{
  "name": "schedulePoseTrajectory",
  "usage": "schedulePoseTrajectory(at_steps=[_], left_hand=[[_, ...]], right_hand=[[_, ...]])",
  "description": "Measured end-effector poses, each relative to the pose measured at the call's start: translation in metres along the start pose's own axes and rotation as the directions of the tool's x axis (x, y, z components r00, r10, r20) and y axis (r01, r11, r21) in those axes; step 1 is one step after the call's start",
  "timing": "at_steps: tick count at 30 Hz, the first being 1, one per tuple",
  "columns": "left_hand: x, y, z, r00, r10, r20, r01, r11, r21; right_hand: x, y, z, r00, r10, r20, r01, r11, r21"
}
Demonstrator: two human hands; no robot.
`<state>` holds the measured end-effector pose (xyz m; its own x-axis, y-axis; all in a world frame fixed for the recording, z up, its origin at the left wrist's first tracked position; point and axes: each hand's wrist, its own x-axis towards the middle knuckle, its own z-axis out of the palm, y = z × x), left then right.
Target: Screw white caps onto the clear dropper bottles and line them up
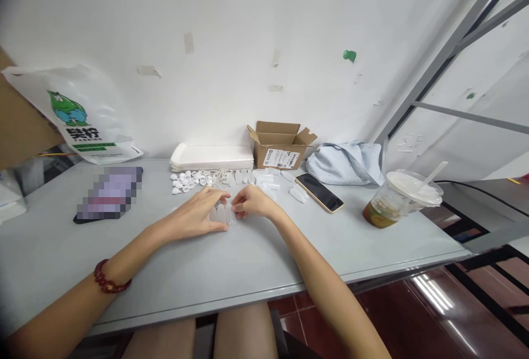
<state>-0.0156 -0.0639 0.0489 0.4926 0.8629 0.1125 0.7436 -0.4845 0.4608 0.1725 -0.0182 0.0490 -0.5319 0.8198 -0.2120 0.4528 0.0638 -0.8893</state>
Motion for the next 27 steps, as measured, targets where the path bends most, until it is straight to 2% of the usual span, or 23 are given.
schedulePoseTrajectory(at_steps=[6,13,22,27], left_hand=[[-0.0018,-0.0013,-0.0009,0.997,0.04,-0.064,-0.038,0.999,0.035],[-0.003,0.0039,-0.0064,1.0,-0.013,0.016,0.013,0.999,0.031],[-0.0042,0.0009,-0.0023,0.999,0.034,-0.012,-0.033,0.999,0.026],[-0.0038,-0.0014,-0.0032,0.997,0.059,-0.041,-0.058,0.998,0.009]], right_hand=[[0.002,0.0012,0.0005,1.0,0.008,-0.029,-0.007,0.999,0.033],[-0.0016,-0.0012,0.0005,0.999,0.028,-0.034,-0.026,0.998,0.062],[0.0008,0.0009,0.0007,1.0,-0.017,-0.017,0.018,0.998,0.065],[-0.0001,-0.0006,0.0018,0.999,0.009,-0.032,-0.006,0.996,0.086]])
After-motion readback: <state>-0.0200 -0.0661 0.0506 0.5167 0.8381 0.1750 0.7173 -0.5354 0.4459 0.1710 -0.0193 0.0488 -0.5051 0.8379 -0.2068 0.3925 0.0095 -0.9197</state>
